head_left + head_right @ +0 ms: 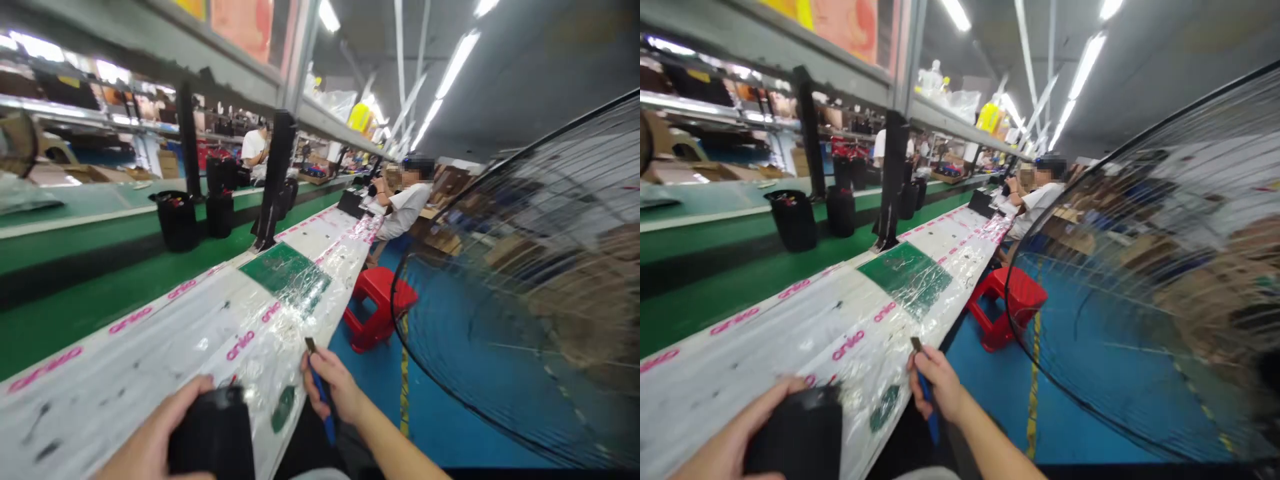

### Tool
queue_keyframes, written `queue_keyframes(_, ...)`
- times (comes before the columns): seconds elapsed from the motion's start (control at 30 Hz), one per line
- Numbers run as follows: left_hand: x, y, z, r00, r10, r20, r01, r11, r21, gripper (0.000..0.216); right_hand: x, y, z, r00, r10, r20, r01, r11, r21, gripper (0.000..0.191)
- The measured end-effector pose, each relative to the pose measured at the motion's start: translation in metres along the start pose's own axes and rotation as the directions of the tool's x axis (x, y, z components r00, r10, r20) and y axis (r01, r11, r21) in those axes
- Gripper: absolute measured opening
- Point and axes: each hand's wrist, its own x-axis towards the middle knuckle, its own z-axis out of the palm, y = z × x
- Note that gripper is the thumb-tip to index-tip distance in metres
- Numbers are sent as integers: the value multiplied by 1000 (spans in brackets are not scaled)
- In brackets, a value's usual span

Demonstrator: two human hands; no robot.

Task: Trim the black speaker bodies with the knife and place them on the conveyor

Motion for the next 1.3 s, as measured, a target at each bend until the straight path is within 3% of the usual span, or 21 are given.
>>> queue_keyframes(0.07,-2,-2,-3,999,-37,33,39,997,-60,99,-3,-1,-3,999,-11,43,7,996,91,31)
queue_keyframes(0.13,-3,0,-8,997,-57,53,62,994,-94,103,-4,-3,-5,996,-28,83,14,985,171,31)
queue_keyframes(0.33,-2,15,-16,991,-37,132,61,981,-187,79,-5,-11,-6,985,-66,159,20,960,279,32)
queue_keyframes(0.63,3,11,-20,970,-47,238,114,954,-277,76,-11,-20,3,991,-70,112,33,953,302,36)
queue_keyframes(0.73,0,14,-37,956,-72,285,149,955,-258,75,-12,-21,6,995,-66,81,38,950,309,37)
queue_keyframes(0.97,-9,16,-90,914,-19,406,83,986,-142,75,-21,-36,19,997,36,-64,-12,938,346,33)
queue_keyframes(1.3,-9,10,-97,906,10,423,46,991,-122,70,-24,-52,32,964,158,-214,-80,940,332,38)
